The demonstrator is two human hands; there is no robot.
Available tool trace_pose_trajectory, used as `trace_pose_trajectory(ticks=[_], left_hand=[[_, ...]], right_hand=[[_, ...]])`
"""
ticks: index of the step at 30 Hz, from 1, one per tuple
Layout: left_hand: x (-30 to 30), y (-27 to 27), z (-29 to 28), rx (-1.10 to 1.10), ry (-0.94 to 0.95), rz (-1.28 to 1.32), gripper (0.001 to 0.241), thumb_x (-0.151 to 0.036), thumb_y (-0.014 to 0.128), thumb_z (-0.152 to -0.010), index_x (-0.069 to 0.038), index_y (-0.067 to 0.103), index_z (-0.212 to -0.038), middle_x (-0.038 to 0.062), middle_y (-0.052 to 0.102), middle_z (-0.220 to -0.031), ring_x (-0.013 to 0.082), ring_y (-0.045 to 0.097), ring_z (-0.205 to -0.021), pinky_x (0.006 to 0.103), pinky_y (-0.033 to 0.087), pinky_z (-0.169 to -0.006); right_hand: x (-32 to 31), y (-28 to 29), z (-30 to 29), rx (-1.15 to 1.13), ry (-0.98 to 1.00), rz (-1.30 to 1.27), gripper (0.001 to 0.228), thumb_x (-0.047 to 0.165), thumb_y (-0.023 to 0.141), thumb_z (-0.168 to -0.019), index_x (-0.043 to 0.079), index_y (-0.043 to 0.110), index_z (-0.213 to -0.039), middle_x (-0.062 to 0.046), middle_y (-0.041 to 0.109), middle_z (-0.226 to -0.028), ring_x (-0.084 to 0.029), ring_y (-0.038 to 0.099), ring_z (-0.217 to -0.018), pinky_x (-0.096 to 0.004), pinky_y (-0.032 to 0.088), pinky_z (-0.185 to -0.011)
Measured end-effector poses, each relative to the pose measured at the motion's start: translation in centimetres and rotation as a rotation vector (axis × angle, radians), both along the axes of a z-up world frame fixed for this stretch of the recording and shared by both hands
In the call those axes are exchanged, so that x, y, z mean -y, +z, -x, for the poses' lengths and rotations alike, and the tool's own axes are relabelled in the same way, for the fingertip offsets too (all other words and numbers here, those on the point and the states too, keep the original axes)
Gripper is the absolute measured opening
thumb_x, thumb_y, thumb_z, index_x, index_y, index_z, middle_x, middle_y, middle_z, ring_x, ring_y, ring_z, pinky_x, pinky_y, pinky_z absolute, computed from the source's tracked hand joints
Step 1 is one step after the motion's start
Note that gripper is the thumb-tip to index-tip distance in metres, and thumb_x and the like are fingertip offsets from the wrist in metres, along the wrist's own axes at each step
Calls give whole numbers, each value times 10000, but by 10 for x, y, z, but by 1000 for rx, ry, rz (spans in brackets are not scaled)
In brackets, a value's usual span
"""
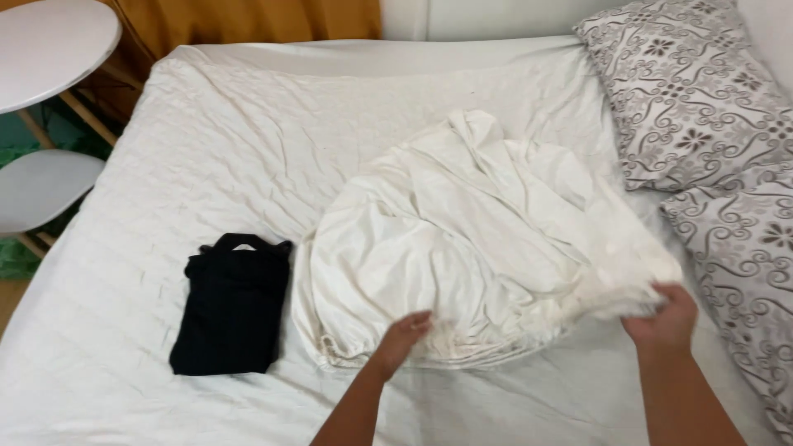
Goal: The person folds a white duvet on a bed, rolling it into a compact bundle. They then place the folded duvet into a white wardrobe shelf. Finally, they fold a yellow towel and place it on a shelf above the duvet.
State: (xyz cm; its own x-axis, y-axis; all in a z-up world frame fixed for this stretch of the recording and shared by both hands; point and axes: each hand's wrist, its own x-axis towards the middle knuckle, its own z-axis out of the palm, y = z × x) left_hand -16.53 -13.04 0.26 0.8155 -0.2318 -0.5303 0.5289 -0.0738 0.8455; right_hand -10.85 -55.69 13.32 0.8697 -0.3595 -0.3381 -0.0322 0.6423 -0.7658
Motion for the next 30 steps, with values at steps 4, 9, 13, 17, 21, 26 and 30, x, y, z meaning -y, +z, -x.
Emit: trace_pose_trajectory(ticks=[4, 9, 13, 17, 21, 26, 30], left_hand=[[-79, 30, -19, 143, 272, 130, 709, -629, 485, -933, -149, 549, -1451, 88, 583, -1516, 317, 571, -1372, 480, 426, -1125], [-174, 64, -36, -52, 576, 265, 869, -755, 259, -911, -152, 556, -1462, 70, 614, -1456, 275, 591, -1264, 450, 392, -1028], [-214, 15, -30, -229, 627, 185, 858, -776, 312, -900, -215, 479, -1528, 60, 530, -1478, 299, 525, -1282, 503, 371, -1063], [-210, -57, -25, -95, 321, -403, 1022, -660, 747, -747, -48, 468, -1518, 225, 548, -1494, 362, 543, -1327, 455, 448, -1092], [-166, 30, -8, -217, 287, -1039, 1271, -543, 951, -688, -60, 129, -1528, 188, 199, -1597, 377, 330, -1445, 551, 376, -1097], [-163, -48, -9, -374, 460, -665, 1296, -269, 965, -700, -16, 23, -1553, 289, 216, -1552, 414, 507, -1295, 442, 531, -1045], [-162, -85, -20, -463, 466, 221, 604, -121, 744, -769, 149, 613, -1293, 241, 686, -1188, 347, 711, -979, 449, 612, -810]], right_hand=[[-138, -10, -70, 302, 210, 15, 595, 63, 549, -768, 84, 528, -1362, -85, 614, -1230, -317, 640, -1182, -518, 507, -1097], [-380, -57, -50, 230, 895, 737, 809, -25, 627, -809, 118, 378, -1565, -59, 530, -1513, -187, 585, -928, -344, 552, -811], [-433, -59, 12, 296, 1144, 877, 822, 13, 685, -806, 139, 383, -1561, -126, 343, -1643, -236, 420, -1421, -360, 434, -1099], [-424, -95, 31, 221, 1271, 1355, 649, 69, 710, -826, 138, 528, -1446, -115, 242, -1657, -318, 272, -1499, -415, 294, -1203], [-381, -99, 36, -16, 1025, 1568, 394, 143, 630, -905, 121, 638, -1298, -73, 598, -1448, -257, 558, -1379, -358, 450, -1204], [-360, -68, 53, -209, 1241, 1811, 708, 292, 746, -866, 174, 416, -1481, -71, 337, -1581, -295, 342, -1469, -474, 341, -1226], [-356, -65, 64, -462, 1526, 1834, 1330, 544, 906, -740, 280, -33, -1644, -90, -97, -1730, -378, -25, -1590, -685, 148, -1225]])
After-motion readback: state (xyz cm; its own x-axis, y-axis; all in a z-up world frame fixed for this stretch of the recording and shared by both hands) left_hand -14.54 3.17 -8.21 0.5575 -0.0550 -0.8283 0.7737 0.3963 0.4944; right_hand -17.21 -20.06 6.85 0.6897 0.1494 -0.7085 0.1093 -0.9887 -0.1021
